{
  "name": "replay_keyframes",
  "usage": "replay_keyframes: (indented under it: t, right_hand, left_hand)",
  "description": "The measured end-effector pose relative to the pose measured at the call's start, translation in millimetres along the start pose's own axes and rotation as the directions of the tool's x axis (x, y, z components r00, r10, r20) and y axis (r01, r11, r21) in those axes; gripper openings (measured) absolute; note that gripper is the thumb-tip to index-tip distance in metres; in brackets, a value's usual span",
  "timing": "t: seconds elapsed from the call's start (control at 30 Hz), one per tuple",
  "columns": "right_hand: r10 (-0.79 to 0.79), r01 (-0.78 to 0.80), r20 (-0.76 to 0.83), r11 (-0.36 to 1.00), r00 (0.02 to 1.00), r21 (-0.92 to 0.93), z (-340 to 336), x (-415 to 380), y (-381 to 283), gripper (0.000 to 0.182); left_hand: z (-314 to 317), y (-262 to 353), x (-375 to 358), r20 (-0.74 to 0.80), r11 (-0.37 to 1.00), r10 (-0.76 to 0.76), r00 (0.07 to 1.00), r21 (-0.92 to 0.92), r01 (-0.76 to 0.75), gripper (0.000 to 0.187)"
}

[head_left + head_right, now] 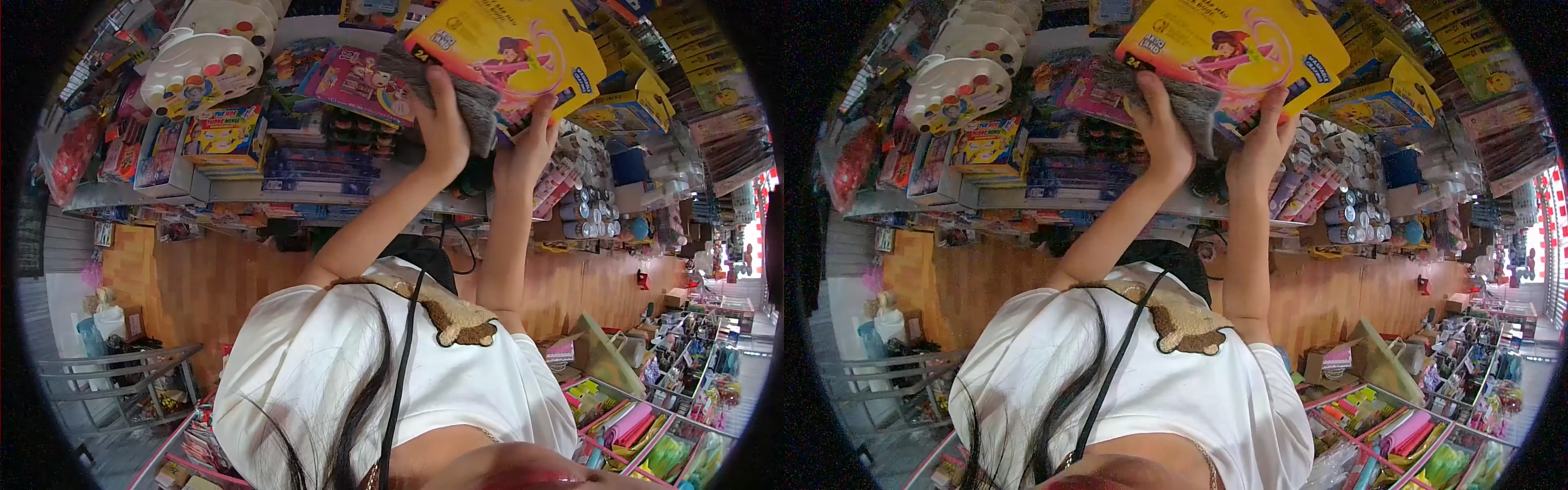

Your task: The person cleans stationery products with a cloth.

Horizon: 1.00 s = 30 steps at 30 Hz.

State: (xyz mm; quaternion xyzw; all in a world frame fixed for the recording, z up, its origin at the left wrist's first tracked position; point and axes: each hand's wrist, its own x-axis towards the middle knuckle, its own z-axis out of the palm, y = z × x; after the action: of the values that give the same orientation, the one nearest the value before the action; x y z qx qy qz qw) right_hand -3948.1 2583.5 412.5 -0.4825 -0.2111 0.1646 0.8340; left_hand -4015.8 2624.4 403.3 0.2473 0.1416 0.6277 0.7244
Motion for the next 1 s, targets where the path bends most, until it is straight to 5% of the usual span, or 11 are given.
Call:
replay_keyframes:
  t: [0.4,0.63,0.7,0.83,0.87,0.93,1.0]
  right_hand:
    - [0.149,-0.189,0.23,0.969,0.962,0.16,2,0,1,0.048]
    - [0.054,-0.07,0.117,0.988,0.992,0.135,9,-6,8,0.049]
    - [0.076,-0.11,0.137,0.96,0.988,0.259,22,-17,4,0.05]
    - [-0.005,-0.019,0.114,0.977,0.993,0.214,23,-21,6,0.049]
    - [-0.022,0.0,0.106,0.978,0.994,0.208,23,-23,5,0.049]
    - [0.018,-0.035,0.076,0.975,0.997,0.219,27,-25,2,0.049]
    - [0.026,-0.046,0.086,0.971,0.996,0.233,29,-22,6,0.049]
  left_hand:
    - [-8,-18,-32,0.222,0.931,0.282,0.933,0.17,-0.322,0.071]
    - [-1,8,5,0.262,0.797,0.451,0.853,0.312,-0.517,0.058]
    - [3,18,20,0.22,0.795,0.504,0.835,0.259,-0.548,0.056]
    - [8,54,39,0.037,0.939,0.333,0.942,0.073,-0.335,0.048]
    - [10,69,46,0.168,0.973,0.176,0.97,0.121,-0.197,0.07]
    - [8,72,47,0.187,0.987,0.056,0.981,0.139,-0.083,0.075]
    - [11,47,35,-0.016,0.987,0.155,0.988,0.048,-0.154,0.041]
